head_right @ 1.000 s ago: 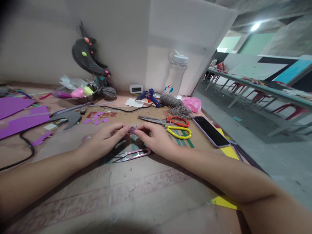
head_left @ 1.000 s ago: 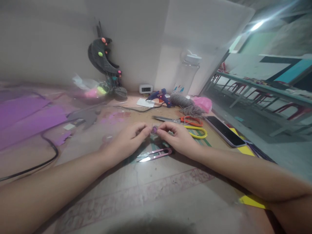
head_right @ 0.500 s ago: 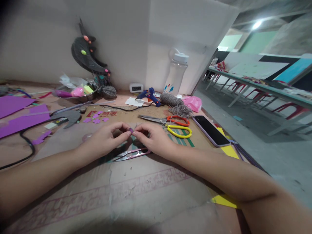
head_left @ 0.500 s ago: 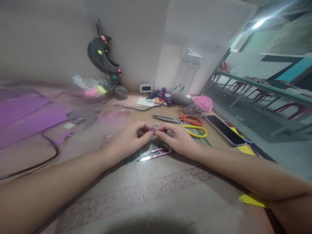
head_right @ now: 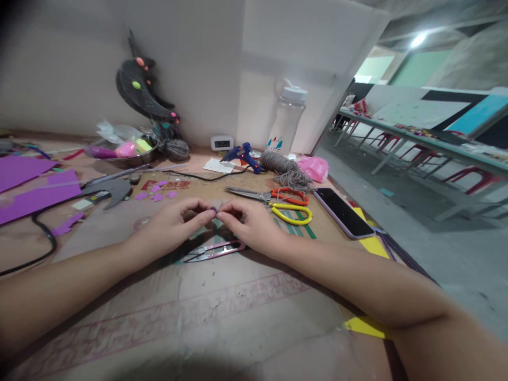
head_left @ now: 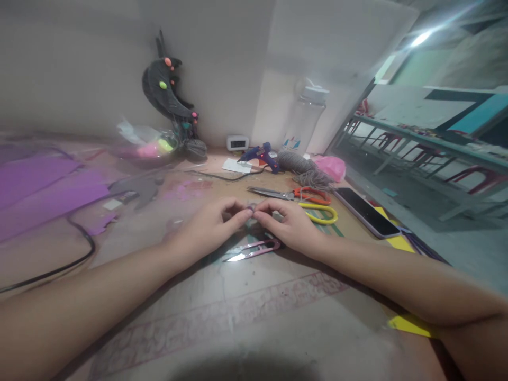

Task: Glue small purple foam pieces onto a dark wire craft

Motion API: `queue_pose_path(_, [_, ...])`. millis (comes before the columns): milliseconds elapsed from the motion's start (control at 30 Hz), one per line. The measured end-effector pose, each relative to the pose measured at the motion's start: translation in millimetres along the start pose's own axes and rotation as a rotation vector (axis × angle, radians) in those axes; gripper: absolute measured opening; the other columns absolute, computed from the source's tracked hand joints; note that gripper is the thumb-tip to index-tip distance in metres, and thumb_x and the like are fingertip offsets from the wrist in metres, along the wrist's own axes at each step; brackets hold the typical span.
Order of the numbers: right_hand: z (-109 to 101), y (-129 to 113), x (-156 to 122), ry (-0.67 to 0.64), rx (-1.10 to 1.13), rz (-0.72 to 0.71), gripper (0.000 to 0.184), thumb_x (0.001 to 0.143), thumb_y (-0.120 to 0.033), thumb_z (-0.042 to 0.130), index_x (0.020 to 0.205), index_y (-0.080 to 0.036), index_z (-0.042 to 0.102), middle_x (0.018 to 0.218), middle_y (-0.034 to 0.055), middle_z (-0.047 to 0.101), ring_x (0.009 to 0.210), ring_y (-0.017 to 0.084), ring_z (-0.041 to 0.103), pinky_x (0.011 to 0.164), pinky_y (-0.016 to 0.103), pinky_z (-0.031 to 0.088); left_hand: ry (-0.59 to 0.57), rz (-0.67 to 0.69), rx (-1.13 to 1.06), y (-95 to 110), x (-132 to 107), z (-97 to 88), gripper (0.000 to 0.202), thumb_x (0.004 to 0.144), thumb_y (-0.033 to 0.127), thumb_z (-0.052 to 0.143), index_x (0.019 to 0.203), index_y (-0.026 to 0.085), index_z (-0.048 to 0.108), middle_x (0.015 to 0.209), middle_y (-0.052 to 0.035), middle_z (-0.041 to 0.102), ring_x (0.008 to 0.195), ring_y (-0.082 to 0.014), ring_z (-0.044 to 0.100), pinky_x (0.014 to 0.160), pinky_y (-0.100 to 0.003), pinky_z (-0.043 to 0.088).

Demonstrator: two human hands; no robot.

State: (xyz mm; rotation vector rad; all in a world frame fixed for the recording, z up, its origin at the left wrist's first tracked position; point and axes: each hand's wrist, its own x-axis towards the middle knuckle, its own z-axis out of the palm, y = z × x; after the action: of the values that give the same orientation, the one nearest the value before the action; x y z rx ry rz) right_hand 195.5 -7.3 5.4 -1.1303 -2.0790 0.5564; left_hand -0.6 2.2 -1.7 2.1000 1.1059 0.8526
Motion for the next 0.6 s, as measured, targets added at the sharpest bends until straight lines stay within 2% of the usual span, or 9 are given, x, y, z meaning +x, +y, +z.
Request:
queue_pose_path(367, [0.8,-1.4,1.0,-0.029,0.004,0.010,0.018,0.087,-0.029,0.059,0.081,-0.016,0.069,0.074,0.0015,0.068,0.066,0.012,0.060,0.063,0.022,0.045,-0.008,-0.004,0.102,1.4,-2.3,0.4,0.023,0.088,0.037,0.048,0.082,0.021,0.063,0.077,-0.0005,0.065,0.074,-0.0180,0.058,0.065,-0.028,0.041])
queue_pose_path(500, [0.7,-1.5,0.2,-0.019,0.004,0.021,0.020,0.087,-0.031,0.058,0.081,-0.016,0.069,0.074,0.0017,0.068,0.068,0.013,0.060,0.064,0.023,0.046,0.025,-0.010,0.076,1.0,-2.7,-0.1,0.021,0.087,0.036,0.048,0.087,0.022,0.064,0.085,-0.0016,0.067,0.081,-0.0197,0.061,0.070,-0.029,0.044])
queue_pose_path(600, [0.5,-0.9,0.1,-0.014,0.005,0.019,0.019,0.087,-0.031,0.058,0.082,-0.016,0.069,0.075,0.0018,0.069,0.068,0.013,0.060,0.064,0.022,0.046,0.025,-0.036,0.037,1.6,-2.7,-0.7,0.022,0.087,0.036,0.047,0.089,0.022,0.064,0.089,-0.0019,0.069,0.084,-0.0207,0.061,0.069,-0.029,0.045])
